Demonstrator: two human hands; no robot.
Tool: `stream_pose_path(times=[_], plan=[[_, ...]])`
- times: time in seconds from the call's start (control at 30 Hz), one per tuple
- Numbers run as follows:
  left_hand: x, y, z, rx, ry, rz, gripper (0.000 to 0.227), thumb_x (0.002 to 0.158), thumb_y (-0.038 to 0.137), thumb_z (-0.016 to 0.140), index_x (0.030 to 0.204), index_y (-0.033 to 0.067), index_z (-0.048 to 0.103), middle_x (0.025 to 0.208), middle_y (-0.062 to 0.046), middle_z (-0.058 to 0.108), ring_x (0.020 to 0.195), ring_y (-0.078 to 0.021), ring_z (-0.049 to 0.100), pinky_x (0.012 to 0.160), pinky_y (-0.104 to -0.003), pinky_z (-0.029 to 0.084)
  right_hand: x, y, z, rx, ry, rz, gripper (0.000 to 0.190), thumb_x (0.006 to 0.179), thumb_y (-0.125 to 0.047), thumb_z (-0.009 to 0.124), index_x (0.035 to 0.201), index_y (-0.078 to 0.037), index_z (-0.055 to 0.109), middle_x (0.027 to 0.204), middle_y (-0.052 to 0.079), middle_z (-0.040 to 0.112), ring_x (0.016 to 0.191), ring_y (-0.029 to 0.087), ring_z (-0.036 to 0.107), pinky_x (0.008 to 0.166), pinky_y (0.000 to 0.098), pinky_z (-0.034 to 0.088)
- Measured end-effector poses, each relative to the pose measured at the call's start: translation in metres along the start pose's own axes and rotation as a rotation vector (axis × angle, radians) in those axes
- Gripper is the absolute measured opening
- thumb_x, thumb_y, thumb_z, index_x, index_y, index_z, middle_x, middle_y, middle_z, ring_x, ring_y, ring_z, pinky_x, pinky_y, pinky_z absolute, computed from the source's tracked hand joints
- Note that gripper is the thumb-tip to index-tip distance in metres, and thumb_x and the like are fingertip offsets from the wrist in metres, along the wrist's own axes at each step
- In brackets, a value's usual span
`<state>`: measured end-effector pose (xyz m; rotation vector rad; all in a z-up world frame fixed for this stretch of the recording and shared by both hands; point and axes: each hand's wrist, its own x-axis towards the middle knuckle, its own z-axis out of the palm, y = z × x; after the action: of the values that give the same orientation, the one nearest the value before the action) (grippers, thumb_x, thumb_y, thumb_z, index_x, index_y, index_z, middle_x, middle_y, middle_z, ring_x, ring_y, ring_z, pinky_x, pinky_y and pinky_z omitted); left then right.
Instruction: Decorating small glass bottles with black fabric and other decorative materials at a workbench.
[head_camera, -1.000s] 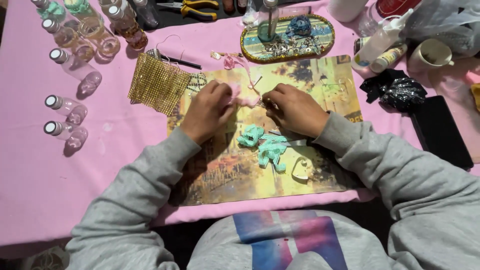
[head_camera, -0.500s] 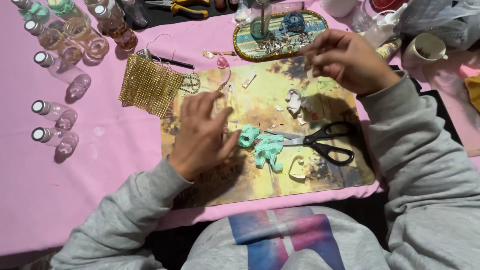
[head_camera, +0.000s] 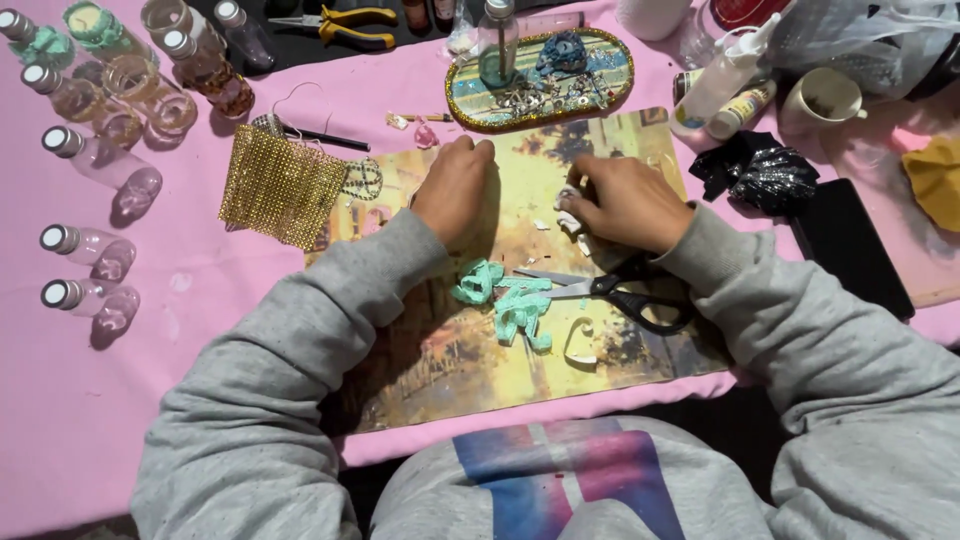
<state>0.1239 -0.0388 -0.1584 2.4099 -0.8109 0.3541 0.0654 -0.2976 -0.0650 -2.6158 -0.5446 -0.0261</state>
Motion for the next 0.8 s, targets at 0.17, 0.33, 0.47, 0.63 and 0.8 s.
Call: stream_pose_path(times=[0.17, 0.33, 0.47, 0.63, 0.8], plan=[[0.003, 0.049, -0.054, -0.186, -0.065, -0.026, 0.020, 0.087, 0.010, 0.065, 0.102, -0.0007, 0.057, 0.091, -0.021, 0.058, 0.084, -0.0399, 0.060, 0.073, -0.050, 0.049, 0.002, 0.030, -0.019, 0.022, -0.045, 0.003, 0.030, 0.091, -0.030, 0.071, 0.099, -0.001, 0.069, 0.085, 0.022, 0.073, 0.076, 0.040, 0.071, 0.070, 0.0475, 0.055], [-0.035, 0.066, -0.038, -0.320, -0.159, 0.002, 0.013, 0.095, 0.011, 0.056, 0.098, -0.0014, 0.054, 0.090, -0.020, 0.056, 0.081, -0.0393, 0.058, 0.074, -0.051, 0.049, -0.016, 0.024, -0.041, -0.189, 0.016, 0.157, 0.031, 0.093, -0.028, 0.073, 0.103, 0.000, 0.067, 0.089, 0.024, 0.072, 0.080, 0.043, 0.069, 0.073, 0.0500, 0.054], [-0.049, 0.097, -0.056, -0.201, -0.346, 0.000, 0.028, 0.098, 0.026, 0.064, 0.089, 0.0020, 0.053, 0.083, -0.018, 0.056, 0.081, -0.0376, 0.058, 0.079, -0.051, 0.048, -0.034, 0.003, -0.019, -0.124, 0.068, -0.064, 0.029, 0.087, -0.020, 0.069, 0.112, -0.006, 0.068, 0.096, 0.018, 0.071, 0.079, 0.040, 0.070, 0.069, 0.0497, 0.055], [-0.065, 0.106, -0.058, -0.177, -0.197, 0.129, 0.039, 0.087, 0.028, 0.071, 0.096, -0.0038, 0.050, 0.089, -0.023, 0.055, 0.081, -0.0398, 0.054, 0.071, -0.049, 0.045, -0.030, -0.024, -0.001, -0.040, -0.186, -0.163, 0.030, 0.090, -0.036, 0.073, 0.104, -0.010, 0.065, 0.089, 0.016, 0.066, 0.078, 0.039, 0.066, 0.068, 0.0502, 0.053], [-0.083, 0.099, -0.054, -0.125, -0.240, 0.172, 0.037, 0.092, 0.028, 0.073, 0.096, -0.0017, 0.051, 0.088, -0.021, 0.058, 0.082, -0.0398, 0.057, 0.074, -0.050, 0.045, -0.022, -0.028, 0.009, 0.036, -0.310, -0.282, 0.024, 0.093, -0.033, 0.067, 0.106, -0.014, 0.062, 0.089, 0.014, 0.062, 0.075, 0.038, 0.065, 0.063, 0.0501, 0.051]])
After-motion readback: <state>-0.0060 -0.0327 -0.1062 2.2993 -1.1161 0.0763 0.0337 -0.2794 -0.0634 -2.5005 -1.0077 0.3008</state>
